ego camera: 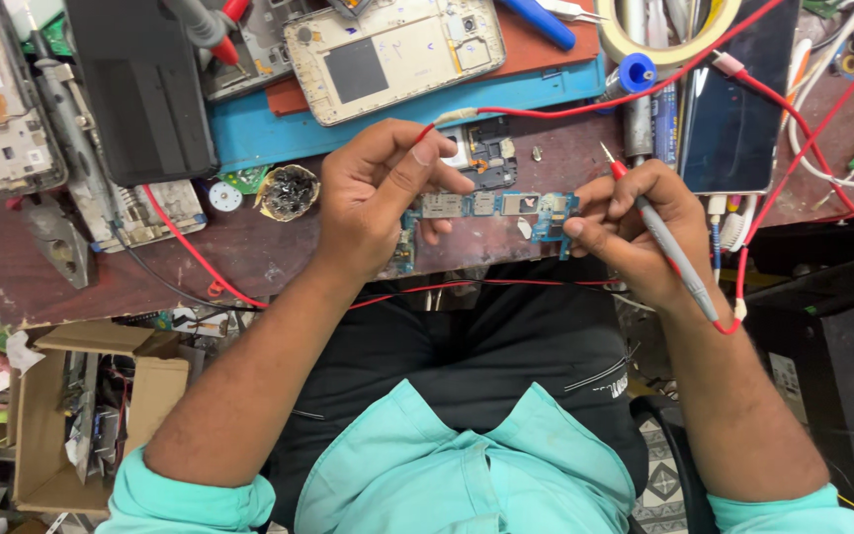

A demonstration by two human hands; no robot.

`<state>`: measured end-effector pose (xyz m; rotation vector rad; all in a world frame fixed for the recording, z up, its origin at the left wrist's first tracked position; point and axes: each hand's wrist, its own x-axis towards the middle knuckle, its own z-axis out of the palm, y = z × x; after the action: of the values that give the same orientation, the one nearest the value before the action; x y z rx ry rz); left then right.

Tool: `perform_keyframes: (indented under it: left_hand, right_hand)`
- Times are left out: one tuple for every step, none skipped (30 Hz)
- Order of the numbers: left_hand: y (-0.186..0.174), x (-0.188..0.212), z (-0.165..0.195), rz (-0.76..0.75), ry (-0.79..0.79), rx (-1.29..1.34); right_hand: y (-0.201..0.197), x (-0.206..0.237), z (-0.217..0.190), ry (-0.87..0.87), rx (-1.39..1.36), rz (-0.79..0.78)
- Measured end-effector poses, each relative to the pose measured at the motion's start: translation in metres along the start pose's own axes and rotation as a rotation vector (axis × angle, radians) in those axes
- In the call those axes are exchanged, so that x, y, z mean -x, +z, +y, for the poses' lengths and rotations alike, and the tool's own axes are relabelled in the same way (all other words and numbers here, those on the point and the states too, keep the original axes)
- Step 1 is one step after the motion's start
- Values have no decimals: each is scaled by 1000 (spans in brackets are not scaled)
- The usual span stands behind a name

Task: The person uses a multimeter to test points on a small blue circuit board, then uses pliers to remove a component. They solder a wire onto the board and continue testing with the multimeter.

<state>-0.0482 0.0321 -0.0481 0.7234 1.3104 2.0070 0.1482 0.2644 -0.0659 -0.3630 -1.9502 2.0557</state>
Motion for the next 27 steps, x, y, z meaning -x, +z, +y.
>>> perform_keyframes:
  left_hand:
    - [0, 0, 0, -11, 7, 26]
    - [0, 0, 1, -5, 2, 22]
    - [0, 0, 1, 1, -3, 19]
    - [0, 0, 2, 6, -7, 16]
    - [1, 0, 2, 11, -4, 14]
    - [1, 0, 2, 15, 0, 13]
    - [1, 0, 3, 20, 4, 11]
    - [1, 0, 3, 19, 10, 17]
    - [1, 0, 4, 18, 16, 22]
    - [1, 0, 4, 18, 22, 26]
    - [2, 0, 5, 18, 19, 22]
    - [1, 0, 6, 18, 15, 16]
    - [1, 1, 6, 19, 11, 11]
    - [1, 1, 6, 21, 7, 12]
    - [1, 1, 7, 24, 3, 13]
    - [2, 0, 7, 26, 0, 15]
    - [2, 0, 7, 30, -3, 6]
    - [2, 0, 6, 35, -5, -3]
    - [2, 0, 6, 40, -9, -12]
    - [2, -1, 6, 39, 0, -17]
    - [2, -1, 5, 38, 9, -22]
    - [2, -1, 5, 36, 17, -26]
    - [2, -1, 4, 31, 25, -22]
    - [2, -2, 4, 25, 33, -19]
    - [2, -1, 4, 20, 40, -15]
    - [2, -1, 4, 24, 36, -21]
    - [2, -1, 3, 27, 33, -27]
  right_hand:
    - [0, 0, 0, 4, -3, 5]
    - [0, 0, 0, 2, -3, -1]
    - [0, 0, 0, -1, -3, -7]
    - [0, 0, 1, -4, -3, -12]
    - [1, 1, 1, -7, 0, -13]
    - [1, 1, 1, -11, 3, -14]
    - [1, 1, 1, -15, 6, -15]
    - [2, 1, 1, -14, 13, -12]
    - [2, 1, 1, -14, 21, -11]
    - [2, 2, 2, -13, 28, -9]
    - [2, 2, 2, -12, 33, -8]
    - [2, 2, 2, -12, 38, -7]
    - [2, 2, 2, -11, 44, -6]
    - [2, 2, 2, -12, 50, -3]
    - [2, 2, 2, -13, 56, 0]
    - [2, 2, 2, -15, 64, 3]
    - [2, 2, 2, -17, 65, 4]
    - [1, 2, 2, -18, 65, 4]
    - [1, 2, 2, -19, 64, 5]
    - [1, 2, 2, -20, 63, 3]
    - [1, 2, 2, -22, 62, 2]
    - [1, 2, 2, -24, 61, 1]
    - [0, 2, 2, -24, 62, 2]
    - [0, 2, 2, -23, 63, 3]
    - [0, 3, 3, -23, 63, 2]
    - [0, 3, 3, -24, 58, -1]
    - [0, 3, 3, -26, 53, -4]
